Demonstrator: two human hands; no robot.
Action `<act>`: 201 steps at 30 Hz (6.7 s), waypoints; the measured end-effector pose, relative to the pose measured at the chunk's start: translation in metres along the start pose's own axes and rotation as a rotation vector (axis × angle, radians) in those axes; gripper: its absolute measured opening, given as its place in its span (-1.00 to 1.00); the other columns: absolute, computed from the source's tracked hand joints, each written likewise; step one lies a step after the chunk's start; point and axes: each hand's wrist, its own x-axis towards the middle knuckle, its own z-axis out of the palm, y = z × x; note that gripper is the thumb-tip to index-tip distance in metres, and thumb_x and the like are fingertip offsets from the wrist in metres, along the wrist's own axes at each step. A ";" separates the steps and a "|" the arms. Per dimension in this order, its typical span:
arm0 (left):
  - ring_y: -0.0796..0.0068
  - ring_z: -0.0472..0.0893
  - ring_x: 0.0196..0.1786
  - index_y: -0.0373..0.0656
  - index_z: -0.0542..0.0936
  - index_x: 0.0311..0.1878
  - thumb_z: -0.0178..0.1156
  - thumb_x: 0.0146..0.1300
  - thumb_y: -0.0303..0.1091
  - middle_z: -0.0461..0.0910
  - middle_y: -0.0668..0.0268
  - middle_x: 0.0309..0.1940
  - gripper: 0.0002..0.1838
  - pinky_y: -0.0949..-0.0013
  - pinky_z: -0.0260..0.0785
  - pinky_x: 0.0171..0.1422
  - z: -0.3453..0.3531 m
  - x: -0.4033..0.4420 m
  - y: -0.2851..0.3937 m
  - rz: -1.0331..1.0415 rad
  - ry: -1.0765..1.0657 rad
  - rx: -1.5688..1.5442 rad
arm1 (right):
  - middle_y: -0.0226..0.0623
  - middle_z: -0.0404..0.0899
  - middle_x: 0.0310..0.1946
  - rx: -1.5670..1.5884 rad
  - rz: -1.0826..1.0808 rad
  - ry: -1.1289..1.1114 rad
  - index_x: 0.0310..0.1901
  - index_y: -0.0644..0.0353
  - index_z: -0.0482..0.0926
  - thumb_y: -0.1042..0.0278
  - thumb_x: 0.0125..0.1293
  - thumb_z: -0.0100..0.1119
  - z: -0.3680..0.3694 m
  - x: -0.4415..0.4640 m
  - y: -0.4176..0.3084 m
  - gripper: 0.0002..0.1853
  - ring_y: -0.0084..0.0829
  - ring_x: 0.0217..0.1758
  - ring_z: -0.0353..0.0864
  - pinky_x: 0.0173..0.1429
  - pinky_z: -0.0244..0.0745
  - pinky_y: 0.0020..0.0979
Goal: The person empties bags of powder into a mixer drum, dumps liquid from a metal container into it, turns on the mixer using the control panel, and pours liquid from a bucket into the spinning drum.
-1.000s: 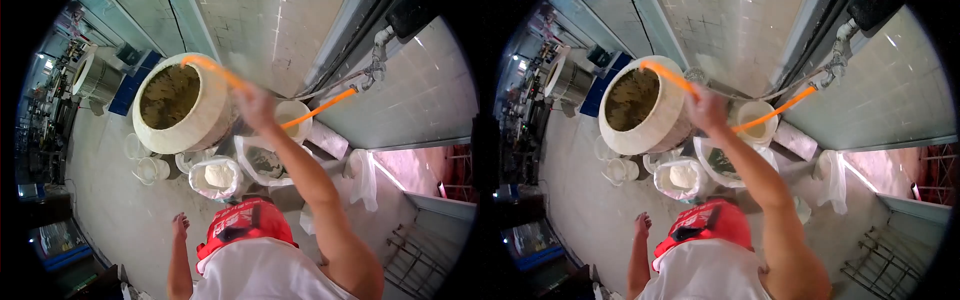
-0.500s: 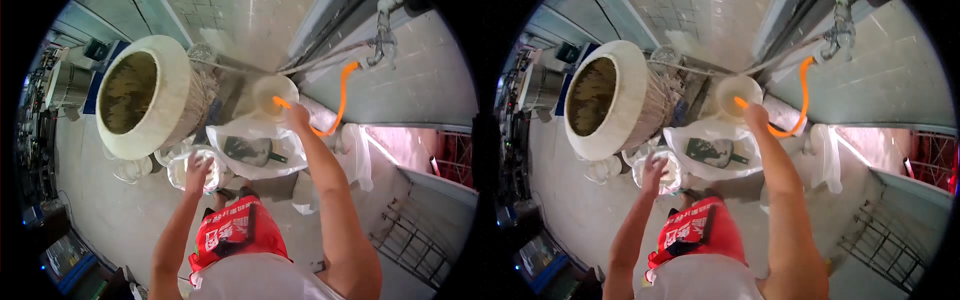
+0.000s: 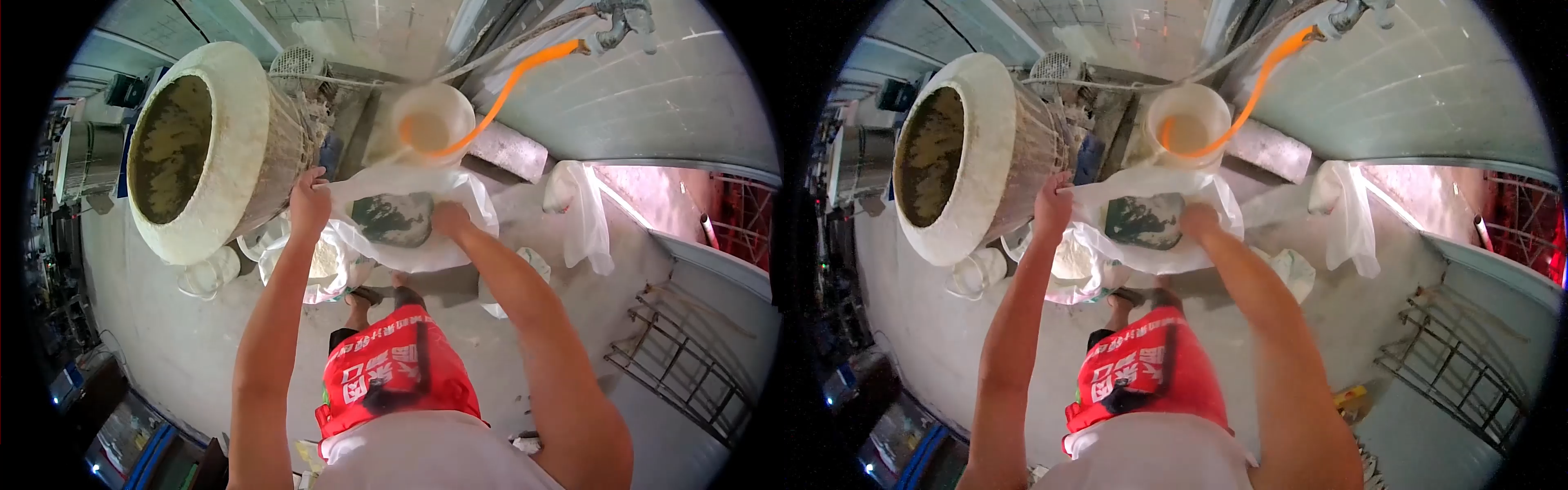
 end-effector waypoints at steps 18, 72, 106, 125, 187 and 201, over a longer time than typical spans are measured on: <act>0.49 0.51 -0.50 -0.30 0.56 -0.29 0.08 0.17 -0.31 0.56 0.26 -0.49 -0.77 0.39 0.33 -0.38 0.004 -0.002 -0.005 -0.286 -0.157 -0.477 | -0.13 0.62 -0.44 -0.407 -0.068 0.127 0.25 0.46 0.15 0.43 0.06 0.06 -0.156 -0.044 -0.056 -0.32 -0.24 -0.36 0.64 -0.33 0.48 -0.30; 0.55 0.52 -0.19 -0.32 0.46 0.08 0.10 0.27 -0.30 0.56 0.29 -0.12 -0.62 0.49 0.33 -0.03 0.009 0.001 -0.031 0.049 -0.220 -0.638 | 0.12 0.56 -0.23 0.398 0.165 0.275 -0.26 0.42 0.52 0.16 0.11 0.01 0.106 0.018 -0.035 -0.60 0.07 -0.14 0.53 0.00 0.43 -0.16; 0.05 0.54 -0.02 -0.26 0.49 -0.09 0.18 0.07 -0.09 0.56 0.01 -0.12 -0.55 0.16 0.39 0.04 0.120 -0.088 -0.227 -0.659 -0.188 0.054 | -0.34 0.46 -0.55 1.350 0.697 0.222 -0.37 0.30 0.49 0.59 0.15 -0.11 0.210 -0.358 -0.264 -0.87 -0.54 -0.59 0.44 -0.50 0.38 -0.54; -0.09 0.54 -0.10 -0.33 0.56 -0.23 0.18 0.01 -0.14 0.56 -0.13 -0.25 -0.59 0.11 0.38 -0.03 0.011 -0.221 -0.302 -0.262 -0.507 0.282 | -0.30 0.51 -0.49 1.222 0.750 0.464 -0.25 0.28 0.47 0.53 0.17 -0.11 0.375 -0.351 -0.247 -0.84 -0.53 -0.57 0.46 -0.54 0.42 -0.52; -0.08 0.56 -0.35 -0.32 0.57 -0.56 0.06 -0.14 -0.50 0.54 -0.08 -0.52 -0.88 0.10 0.43 -0.20 -0.333 -0.379 -0.002 0.676 -1.067 0.617 | -0.20 0.31 0.22 2.745 0.349 0.659 0.25 0.20 0.25 -0.05 0.31 -0.35 0.296 -0.466 -0.393 -0.40 -0.12 0.22 0.33 0.21 0.34 -0.13; -0.05 0.58 -0.44 -0.34 0.53 -0.68 0.18 -0.25 -0.43 0.50 -0.09 -0.63 -0.87 0.12 0.46 -0.26 -0.496 -0.316 0.121 1.250 -0.458 0.129 | -0.31 0.37 0.18 1.878 0.020 1.145 0.23 0.05 0.30 -0.11 0.31 -0.22 0.083 -0.364 -0.431 -0.44 -0.17 0.19 0.38 0.17 0.36 -0.05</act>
